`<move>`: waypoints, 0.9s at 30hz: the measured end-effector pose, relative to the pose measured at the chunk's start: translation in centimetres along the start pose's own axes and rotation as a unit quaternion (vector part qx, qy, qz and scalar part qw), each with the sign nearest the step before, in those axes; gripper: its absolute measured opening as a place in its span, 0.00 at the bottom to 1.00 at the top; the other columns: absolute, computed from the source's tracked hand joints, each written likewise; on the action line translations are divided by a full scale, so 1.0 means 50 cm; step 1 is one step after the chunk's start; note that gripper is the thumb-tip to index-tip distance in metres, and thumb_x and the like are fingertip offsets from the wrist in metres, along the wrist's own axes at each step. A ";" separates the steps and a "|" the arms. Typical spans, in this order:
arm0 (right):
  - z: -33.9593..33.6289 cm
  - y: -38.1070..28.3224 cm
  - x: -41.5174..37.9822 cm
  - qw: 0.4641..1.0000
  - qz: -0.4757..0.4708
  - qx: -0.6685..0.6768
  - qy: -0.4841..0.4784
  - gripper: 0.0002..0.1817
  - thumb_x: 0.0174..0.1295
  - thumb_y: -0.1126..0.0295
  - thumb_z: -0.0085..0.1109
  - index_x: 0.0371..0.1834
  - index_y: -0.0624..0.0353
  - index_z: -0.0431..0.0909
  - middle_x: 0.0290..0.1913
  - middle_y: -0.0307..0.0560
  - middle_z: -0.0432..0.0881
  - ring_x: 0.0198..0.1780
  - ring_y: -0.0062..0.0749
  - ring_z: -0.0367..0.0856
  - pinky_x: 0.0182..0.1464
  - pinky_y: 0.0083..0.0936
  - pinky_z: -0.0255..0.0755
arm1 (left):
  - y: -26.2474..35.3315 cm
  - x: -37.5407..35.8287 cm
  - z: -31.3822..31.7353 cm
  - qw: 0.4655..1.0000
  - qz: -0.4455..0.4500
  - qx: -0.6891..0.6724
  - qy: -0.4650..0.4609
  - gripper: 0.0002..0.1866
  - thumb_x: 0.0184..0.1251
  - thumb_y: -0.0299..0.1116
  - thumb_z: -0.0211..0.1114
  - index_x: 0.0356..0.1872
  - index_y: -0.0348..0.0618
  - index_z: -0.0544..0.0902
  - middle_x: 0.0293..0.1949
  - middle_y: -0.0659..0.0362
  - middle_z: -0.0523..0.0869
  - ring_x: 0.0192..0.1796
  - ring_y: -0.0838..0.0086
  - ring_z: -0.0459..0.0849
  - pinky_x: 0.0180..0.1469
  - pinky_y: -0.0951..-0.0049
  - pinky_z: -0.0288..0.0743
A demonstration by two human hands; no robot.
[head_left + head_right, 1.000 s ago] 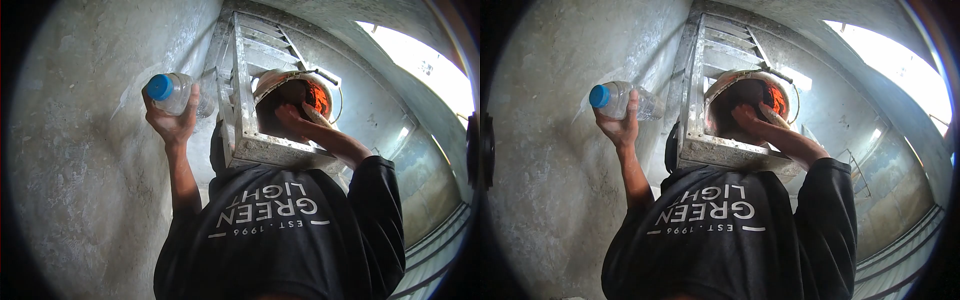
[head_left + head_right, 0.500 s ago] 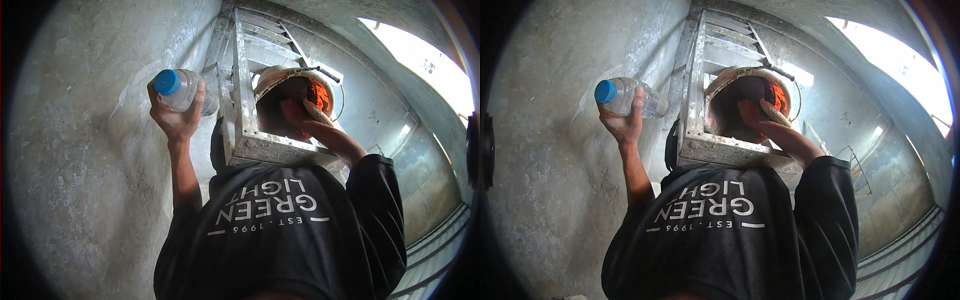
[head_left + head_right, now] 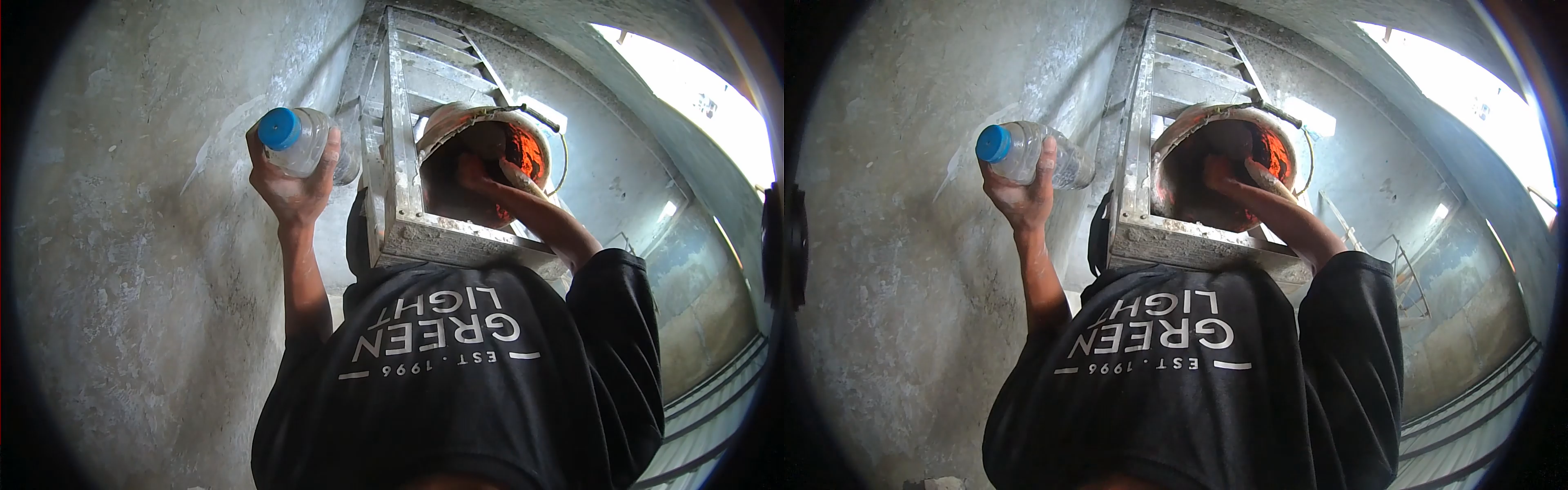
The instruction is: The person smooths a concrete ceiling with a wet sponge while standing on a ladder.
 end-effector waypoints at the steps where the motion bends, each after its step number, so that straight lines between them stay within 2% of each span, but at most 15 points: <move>1: -0.008 0.002 -0.008 1.000 0.000 0.000 0.001 0.11 0.53 0.69 0.55 0.36 0.62 0.79 0.42 0.63 0.81 0.42 0.54 0.83 0.43 0.47 0.77 | -0.001 0.000 0.000 1.000 0.001 0.000 0.002 0.29 0.48 0.41 0.79 0.46 0.40 0.73 0.38 0.57 0.83 0.38 0.70 0.85 0.43 0.70 0.81; 3: -0.069 -0.017 -0.041 0.994 -0.053 0.044 0.085 0.06 0.49 0.66 0.55 0.26 0.56 0.73 0.26 0.55 0.73 0.29 0.50 0.73 0.35 0.45 0.71 | -0.001 0.000 0.000 1.000 0.001 0.000 0.004 0.29 0.48 0.41 0.79 0.46 0.40 0.73 0.38 0.57 0.83 0.38 0.70 0.85 0.43 0.70 0.81; 4: -0.048 -0.012 -0.025 0.994 -0.053 0.044 0.085 0.06 0.49 0.66 0.55 0.26 0.56 0.73 0.26 0.55 0.73 0.29 0.50 0.73 0.35 0.45 0.71 | 0.000 0.001 0.000 1.000 0.005 0.000 0.007 0.29 0.48 0.42 0.79 0.46 0.40 0.73 0.38 0.57 0.83 0.38 0.70 0.85 0.43 0.70 0.81; 6: 0.093 0.049 0.038 0.997 -0.072 0.026 0.025 0.14 0.53 0.67 0.55 0.39 0.63 0.80 0.41 0.63 0.81 0.40 0.54 0.82 0.45 0.45 0.77 | 0.001 0.001 0.000 1.000 0.009 -0.001 0.009 0.29 0.48 0.42 0.79 0.46 0.40 0.73 0.38 0.57 0.83 0.37 0.70 0.85 0.43 0.70 0.81; 13: 0.153 0.054 0.059 0.976 -0.128 -0.145 0.104 0.16 0.58 0.64 0.56 0.46 0.59 0.78 0.37 0.48 0.80 0.38 0.40 0.80 0.44 0.36 0.76 | 0.000 0.001 0.000 1.000 0.015 0.009 0.007 0.29 0.48 0.42 0.78 0.46 0.40 0.73 0.38 0.56 0.83 0.38 0.70 0.85 0.43 0.70 0.81; 14: 0.139 0.062 0.042 0.976 -0.161 0.071 0.130 0.15 0.58 0.66 0.57 0.48 0.57 0.77 0.37 0.44 0.78 0.38 0.34 0.78 0.44 0.30 0.75 | 0.000 0.002 0.000 1.000 0.018 0.011 0.004 0.29 0.48 0.42 0.78 0.46 0.40 0.73 0.38 0.56 0.83 0.38 0.70 0.85 0.43 0.70 0.81; 15: 0.126 0.068 0.032 0.929 -0.187 0.284 0.149 0.15 0.59 0.68 0.58 0.50 0.55 0.76 0.36 0.39 0.77 0.39 0.28 0.77 0.44 0.25 0.74 | 0.001 0.002 0.000 1.000 0.018 0.011 0.004 0.29 0.48 0.42 0.78 0.46 0.40 0.73 0.38 0.56 0.83 0.38 0.70 0.85 0.43 0.70 0.81; 16: 0.119 0.066 0.030 0.928 -0.188 0.284 0.149 0.15 0.59 0.68 0.58 0.50 0.55 0.76 0.36 0.39 0.77 0.39 0.28 0.77 0.44 0.25 0.74 | 0.003 0.002 0.001 1.000 0.011 0.010 0.003 0.29 0.48 0.42 0.78 0.46 0.40 0.73 0.38 0.57 0.83 0.38 0.70 0.85 0.43 0.70 0.81; 17: 0.114 0.064 0.033 0.896 -0.099 0.432 0.016 0.15 0.58 0.70 0.59 0.50 0.55 0.75 0.37 0.38 0.77 0.39 0.24 0.76 0.44 0.22 0.72 | 0.004 0.002 0.001 1.000 0.005 0.009 0.002 0.29 0.49 0.42 0.78 0.46 0.40 0.73 0.38 0.57 0.83 0.38 0.70 0.85 0.44 0.69 0.81; 18: 0.120 0.061 0.032 0.820 -0.005 0.560 -0.118 0.16 0.58 0.72 0.60 0.51 0.54 0.74 0.38 0.36 0.77 0.40 0.20 0.75 0.43 0.19 0.70 | 0.005 0.001 0.001 1.000 0.006 0.010 0.001 0.29 0.49 0.42 0.78 0.46 0.40 0.73 0.38 0.57 0.83 0.38 0.70 0.85 0.44 0.69 0.81; 19: 0.182 0.243 0.017 0.820 -0.004 0.560 -0.118 0.16 0.58 0.72 0.60 0.51 0.54 0.74 0.38 0.36 0.77 0.40 0.20 0.75 0.43 0.19 0.70 | 0.005 0.000 0.001 1.000 0.000 0.014 0.001 0.29 0.49 0.42 0.78 0.47 0.41 0.73 0.38 0.57 0.83 0.38 0.69 0.85 0.44 0.69 0.81; 20: 0.265 0.297 0.027 0.744 -0.046 0.652 -0.138 0.15 0.59 0.72 0.59 0.50 0.54 0.74 0.38 0.36 0.76 0.38 0.19 0.75 0.41 0.20 0.71 | 0.004 0.000 0.002 1.000 -0.005 0.018 0.002 0.29 0.49 0.42 0.78 0.47 0.41 0.73 0.38 0.57 0.83 0.39 0.69 0.85 0.45 0.69 0.81; 21: 0.376 0.171 0.122 0.656 -0.088 0.733 -0.156 0.15 0.59 0.73 0.58 0.50 0.54 0.73 0.37 0.36 0.76 0.36 0.18 0.74 0.38 0.22 0.71 | 0.003 0.000 0.003 1.000 -0.004 0.018 0.003 0.29 0.49 0.42 0.78 0.47 0.41 0.73 0.38 0.57 0.83 0.39 0.69 0.85 0.45 0.69 0.81; 22: 0.341 0.148 0.113 0.655 -0.088 0.734 -0.156 0.15 0.59 0.73 0.58 0.50 0.54 0.73 0.37 0.36 0.76 0.36 0.18 0.74 0.38 0.22 0.71 | 0.002 -0.002 0.004 1.000 0.000 0.016 0.001 0.29 0.49 0.42 0.78 0.47 0.41 0.73 0.39 0.57 0.82 0.39 0.69 0.85 0.45 0.69 0.81; 27: 0.092 0.045 0.033 0.637 -0.134 0.759 -0.024 0.15 0.62 0.74 0.54 0.52 0.55 0.75 0.38 0.40 0.78 0.36 0.24 0.76 0.40 0.23 0.74 | 0.005 0.000 0.005 1.000 0.011 0.024 -0.002 0.30 0.49 0.42 0.78 0.48 0.41 0.72 0.40 0.57 0.82 0.39 0.69 0.84 0.45 0.69 0.81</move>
Point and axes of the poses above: each hand's wrist, its own x-axis towards the middle knuckle, its own z-axis out of the palm, y = z × x, the point moved 2 cm from there along x, towards the middle knuckle
